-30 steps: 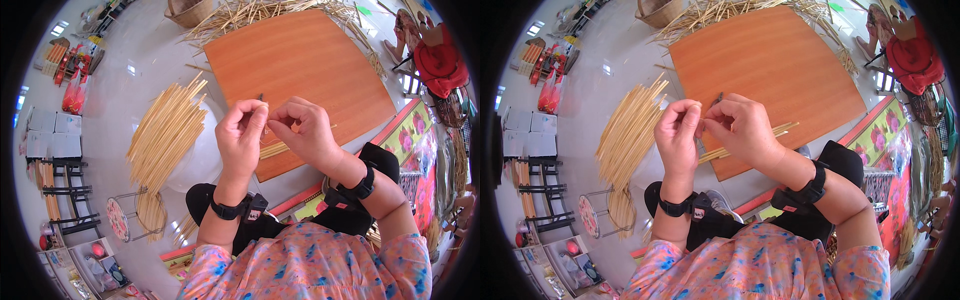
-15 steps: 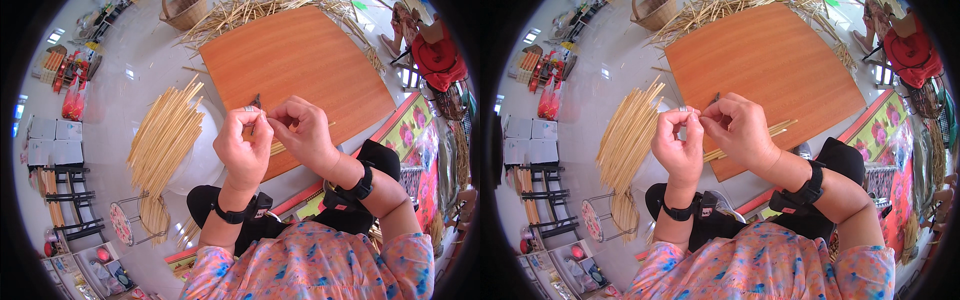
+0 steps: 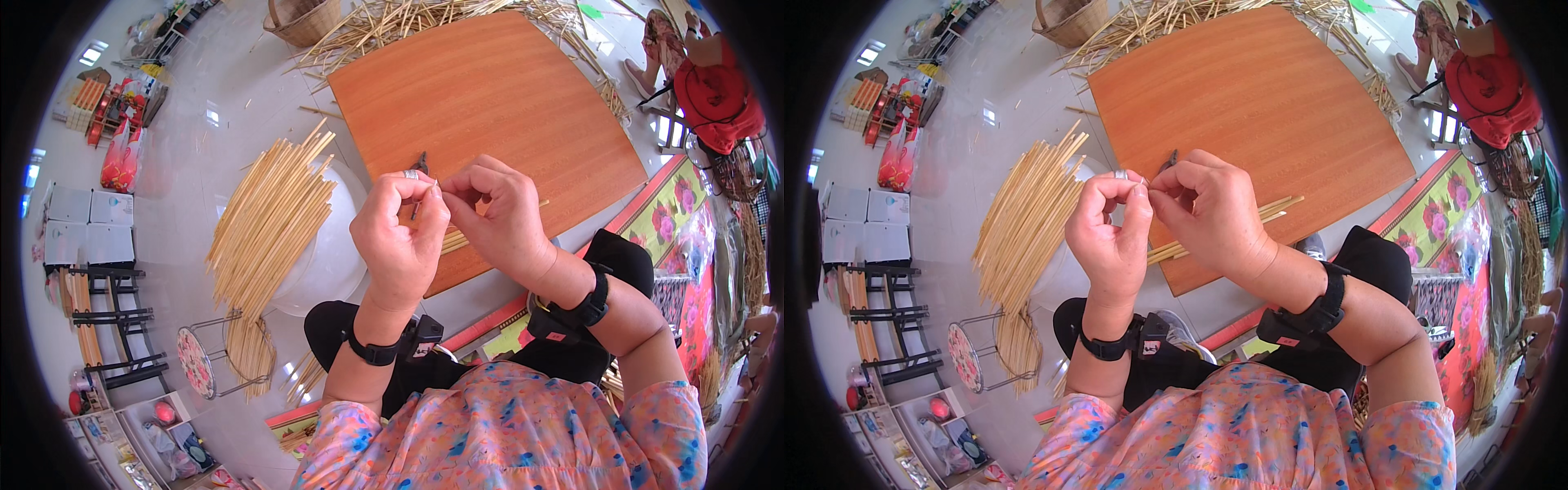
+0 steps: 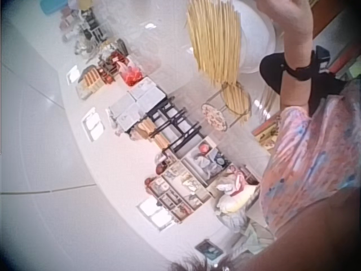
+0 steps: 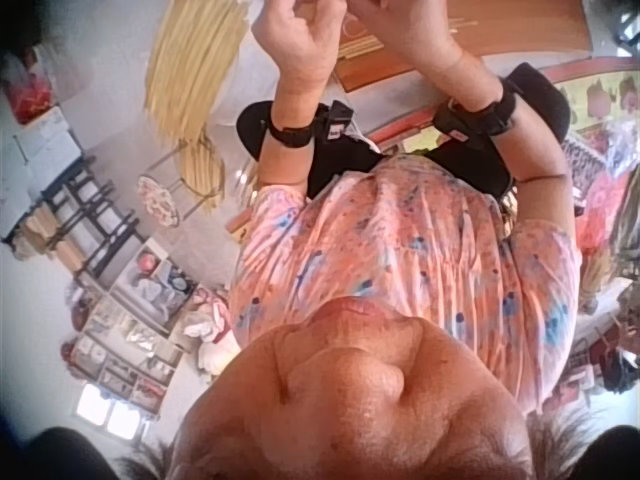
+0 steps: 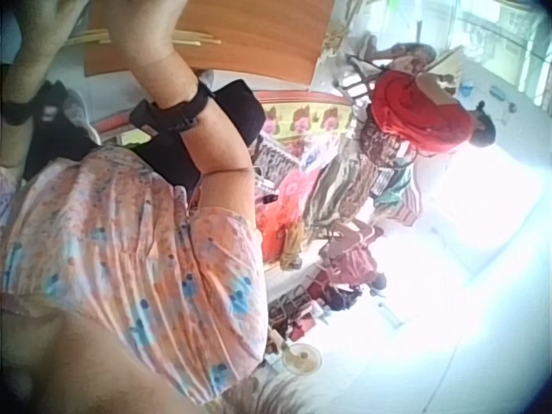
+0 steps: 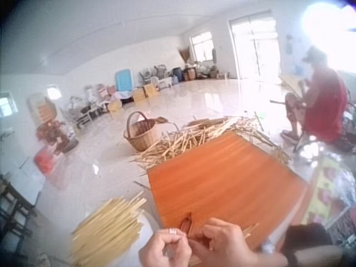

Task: The person assembles long thin sticks by tying them together with thread. The person takes two sticks, aligns them, wraps thread around them multiple times, and then uses a tool to cut the thread.

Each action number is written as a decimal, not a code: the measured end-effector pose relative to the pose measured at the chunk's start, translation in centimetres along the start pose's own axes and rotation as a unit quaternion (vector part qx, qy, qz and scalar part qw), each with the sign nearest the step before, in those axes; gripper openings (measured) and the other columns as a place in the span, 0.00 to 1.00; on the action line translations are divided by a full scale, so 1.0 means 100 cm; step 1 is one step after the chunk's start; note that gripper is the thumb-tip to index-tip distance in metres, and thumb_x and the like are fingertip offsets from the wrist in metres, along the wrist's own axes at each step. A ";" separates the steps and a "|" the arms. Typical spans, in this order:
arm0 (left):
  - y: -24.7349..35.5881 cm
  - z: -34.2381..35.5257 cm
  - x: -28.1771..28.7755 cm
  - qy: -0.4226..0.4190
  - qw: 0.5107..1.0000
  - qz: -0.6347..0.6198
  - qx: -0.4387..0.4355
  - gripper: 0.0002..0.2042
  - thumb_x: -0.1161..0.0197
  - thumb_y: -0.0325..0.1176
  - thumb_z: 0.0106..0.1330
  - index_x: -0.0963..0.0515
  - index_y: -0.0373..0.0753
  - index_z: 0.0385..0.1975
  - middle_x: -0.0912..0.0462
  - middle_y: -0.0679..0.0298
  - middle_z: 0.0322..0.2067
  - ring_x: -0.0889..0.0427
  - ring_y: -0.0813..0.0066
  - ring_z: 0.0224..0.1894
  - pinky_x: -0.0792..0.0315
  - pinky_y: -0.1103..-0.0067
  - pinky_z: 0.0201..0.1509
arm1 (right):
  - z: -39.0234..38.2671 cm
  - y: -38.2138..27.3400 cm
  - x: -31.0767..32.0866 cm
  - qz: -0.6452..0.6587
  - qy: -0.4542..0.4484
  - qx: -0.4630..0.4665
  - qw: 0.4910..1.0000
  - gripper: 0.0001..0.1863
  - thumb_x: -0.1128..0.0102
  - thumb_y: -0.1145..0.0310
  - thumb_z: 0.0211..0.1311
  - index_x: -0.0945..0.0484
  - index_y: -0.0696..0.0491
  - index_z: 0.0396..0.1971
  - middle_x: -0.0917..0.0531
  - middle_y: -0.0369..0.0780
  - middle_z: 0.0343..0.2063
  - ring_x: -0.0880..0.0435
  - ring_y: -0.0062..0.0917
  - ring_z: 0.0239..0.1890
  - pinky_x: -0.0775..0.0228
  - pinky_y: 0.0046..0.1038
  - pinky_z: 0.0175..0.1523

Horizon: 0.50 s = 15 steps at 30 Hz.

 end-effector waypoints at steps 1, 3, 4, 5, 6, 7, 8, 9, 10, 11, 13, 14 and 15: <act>0.000 0.000 0.000 0.000 1.000 -0.001 0.001 0.05 0.36 0.20 0.58 0.27 0.32 0.28 0.18 0.58 0.28 0.18 0.72 0.29 0.23 0.79 0.38 | 0.000 0.000 0.000 -0.002 -0.002 0.000 1.000 0.04 0.32 0.75 0.52 0.17 0.59 0.26 0.22 0.39 0.23 0.22 0.22 0.22 0.30 0.23 0.28; -0.001 0.000 0.000 0.000 1.000 -0.003 0.003 0.05 0.37 0.20 0.58 0.27 0.32 0.28 0.19 0.58 0.28 0.18 0.72 0.29 0.23 0.79 0.38 | 0.000 0.000 -0.001 -0.004 -0.005 0.001 1.000 0.04 0.33 0.75 0.52 0.17 0.58 0.27 0.22 0.39 0.23 0.22 0.22 0.23 0.30 0.23 0.28; -0.001 0.000 0.000 0.001 1.000 -0.003 0.003 0.05 0.37 0.20 0.58 0.27 0.32 0.28 0.19 0.58 0.28 0.18 0.72 0.30 0.23 0.79 0.38 | 0.000 0.000 -0.001 -0.004 -0.005 0.000 1.000 0.04 0.33 0.75 0.52 0.17 0.58 0.27 0.22 0.39 0.23 0.22 0.22 0.23 0.30 0.23 0.28; -0.001 0.000 0.000 0.002 1.000 -0.002 0.003 0.05 0.37 0.20 0.58 0.27 0.32 0.28 0.18 0.58 0.28 0.18 0.72 0.30 0.23 0.79 0.38 | 0.000 0.000 -0.001 -0.004 -0.005 0.000 1.000 0.04 0.33 0.75 0.52 0.17 0.58 0.27 0.22 0.39 0.23 0.22 0.22 0.23 0.30 0.23 0.28; -0.001 0.000 0.000 0.002 1.000 -0.002 0.002 0.05 0.37 0.20 0.58 0.27 0.32 0.28 0.18 0.59 0.28 0.18 0.72 0.30 0.23 0.79 0.38 | 0.000 0.001 -0.001 -0.005 -0.006 -0.002 1.000 0.04 0.33 0.75 0.52 0.17 0.58 0.27 0.22 0.39 0.23 0.22 0.22 0.23 0.30 0.23 0.28; -0.001 0.000 0.000 0.003 1.000 -0.001 0.004 0.05 0.36 0.20 0.58 0.27 0.32 0.28 0.18 0.58 0.28 0.18 0.72 0.30 0.23 0.79 0.38 | 0.000 0.000 -0.001 -0.005 -0.006 0.000 1.000 0.04 0.33 0.75 0.51 0.17 0.58 0.27 0.22 0.39 0.23 0.22 0.22 0.23 0.30 0.23 0.28; -0.001 0.000 0.000 0.003 1.000 -0.001 0.006 0.05 0.36 0.20 0.58 0.27 0.32 0.28 0.18 0.58 0.28 0.18 0.72 0.30 0.23 0.79 0.38 | 0.000 0.000 -0.001 -0.005 -0.008 0.001 1.000 0.04 0.33 0.75 0.51 0.17 0.58 0.27 0.22 0.39 0.23 0.22 0.22 0.23 0.30 0.23 0.28; -0.001 0.000 0.000 0.004 1.000 0.000 0.008 0.05 0.36 0.20 0.58 0.27 0.32 0.28 0.18 0.58 0.28 0.18 0.72 0.30 0.23 0.79 0.38 | 0.000 0.000 -0.001 -0.005 -0.009 0.002 1.000 0.04 0.33 0.75 0.51 0.17 0.58 0.27 0.22 0.39 0.23 0.22 0.22 0.23 0.30 0.23 0.28; -0.001 0.000 0.000 0.005 1.000 -0.001 0.010 0.05 0.36 0.20 0.58 0.27 0.32 0.28 0.18 0.59 0.28 0.18 0.72 0.30 0.23 0.79 0.38 | 0.000 0.000 0.000 -0.005 -0.009 0.002 1.000 0.04 0.33 0.75 0.51 0.17 0.58 0.27 0.22 0.39 0.23 0.22 0.22 0.23 0.30 0.23 0.28; -0.001 0.000 0.000 0.006 1.000 -0.002 0.011 0.05 0.36 0.20 0.58 0.27 0.32 0.28 0.18 0.59 0.28 0.18 0.73 0.30 0.23 0.79 0.38 | 0.000 0.000 0.000 -0.005 -0.009 0.003 1.000 0.04 0.33 0.75 0.51 0.17 0.58 0.27 0.22 0.39 0.23 0.22 0.22 0.23 0.30 0.23 0.28; -0.001 0.000 0.000 0.009 1.000 -0.003 0.014 0.05 0.36 0.20 0.58 0.27 0.32 0.28 0.18 0.59 0.28 0.18 0.73 0.30 0.23 0.79 0.38 | 0.000 -0.001 0.000 -0.008 -0.008 0.006 1.000 0.04 0.33 0.75 0.51 0.17 0.58 0.27 0.22 0.39 0.23 0.22 0.23 0.23 0.30 0.23 0.28; -0.002 0.000 0.000 0.010 1.000 -0.004 0.015 0.05 0.36 0.20 0.58 0.27 0.32 0.28 0.18 0.59 0.28 0.18 0.73 0.30 0.23 0.79 0.38 | 0.000 -0.001 0.000 -0.012 -0.007 0.008 1.000 0.04 0.33 0.75 0.51 0.17 0.58 0.27 0.22 0.40 0.23 0.22 0.23 0.22 0.30 0.24 0.28; -0.002 0.000 0.000 0.011 1.000 -0.005 0.016 0.05 0.37 0.20 0.58 0.26 0.32 0.28 0.18 0.59 0.28 0.18 0.73 0.29 0.24 0.79 0.38 | 0.000 -0.001 0.000 -0.016 -0.006 0.011 1.000 0.04 0.33 0.75 0.51 0.17 0.58 0.27 0.22 0.40 0.23 0.22 0.23 0.22 0.30 0.24 0.28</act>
Point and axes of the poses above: each hand's wrist, its own z-axis towards the middle knuckle, its own x-axis out of the back of the hand, y = z × x, the point moved 8 cm from there along z, towards the middle knuckle
